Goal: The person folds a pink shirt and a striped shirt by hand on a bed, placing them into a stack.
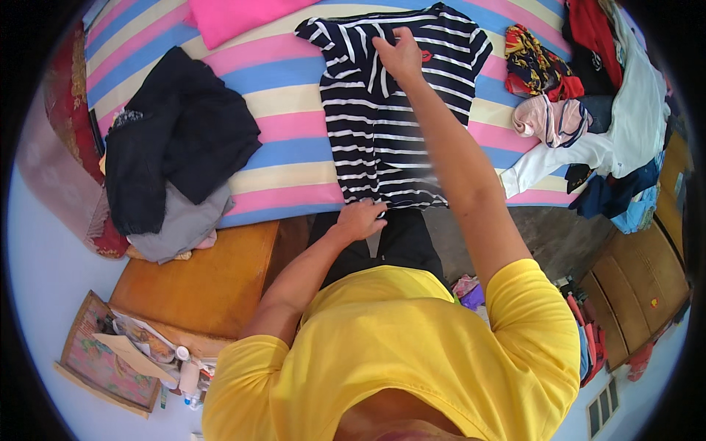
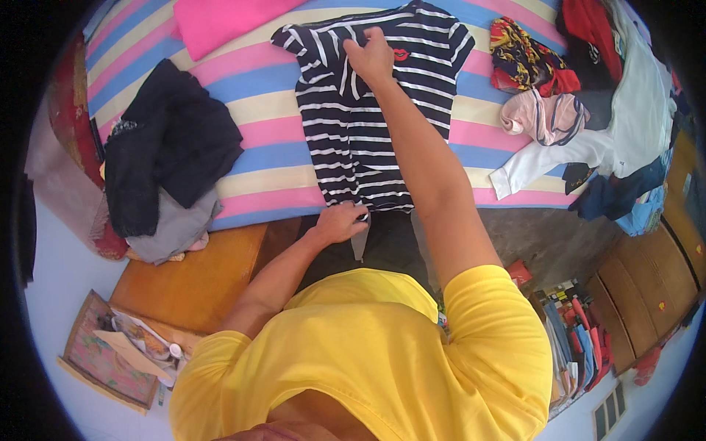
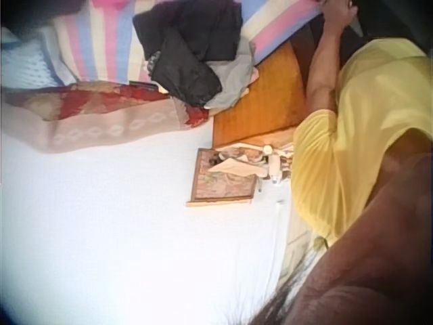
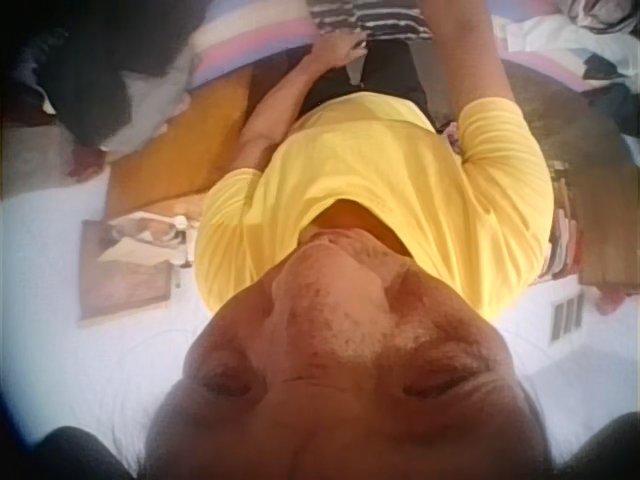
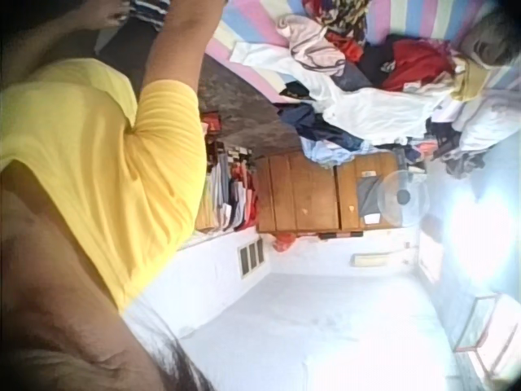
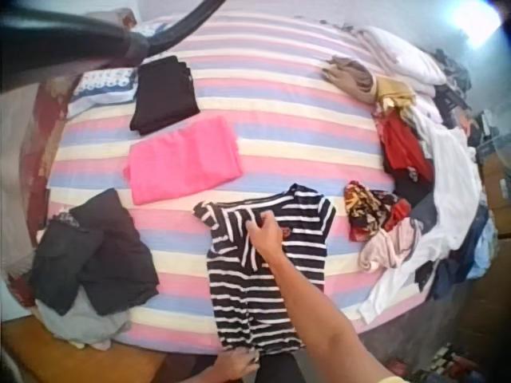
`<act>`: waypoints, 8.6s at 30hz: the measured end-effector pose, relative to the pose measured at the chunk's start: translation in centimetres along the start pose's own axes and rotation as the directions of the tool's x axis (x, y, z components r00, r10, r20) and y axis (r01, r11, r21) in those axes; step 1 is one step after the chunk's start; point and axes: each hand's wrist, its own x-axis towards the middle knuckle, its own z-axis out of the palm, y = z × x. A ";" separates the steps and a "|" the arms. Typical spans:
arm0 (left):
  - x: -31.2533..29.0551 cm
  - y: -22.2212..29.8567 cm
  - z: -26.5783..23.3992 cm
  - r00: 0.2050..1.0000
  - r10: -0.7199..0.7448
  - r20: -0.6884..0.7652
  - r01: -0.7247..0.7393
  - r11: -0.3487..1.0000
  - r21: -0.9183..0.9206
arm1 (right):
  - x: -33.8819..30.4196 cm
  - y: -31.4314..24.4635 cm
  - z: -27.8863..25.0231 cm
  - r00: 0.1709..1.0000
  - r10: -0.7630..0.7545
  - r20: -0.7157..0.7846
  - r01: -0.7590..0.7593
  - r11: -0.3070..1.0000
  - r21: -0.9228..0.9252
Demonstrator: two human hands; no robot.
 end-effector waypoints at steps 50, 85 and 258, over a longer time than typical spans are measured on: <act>33.5 13.9 -21.7 0.808 0.587 -0.060 -0.402 0.622 0.672 | -27.3 20.2 -14.0 0.308 0.948 0.080 -0.723 0.178 0.667; 24.7 7.1 -19.7 0.847 0.245 -0.471 -0.049 0.919 0.390 | -28.5 16.2 -15.1 0.929 0.371 -0.018 -0.358 0.882 -0.308; 11.0 2.1 -15.6 0.885 -0.427 -0.187 -0.237 -0.065 -0.969 | -8.9 3.9 -11.8 0.981 0.192 -0.010 -0.140 0.748 0.649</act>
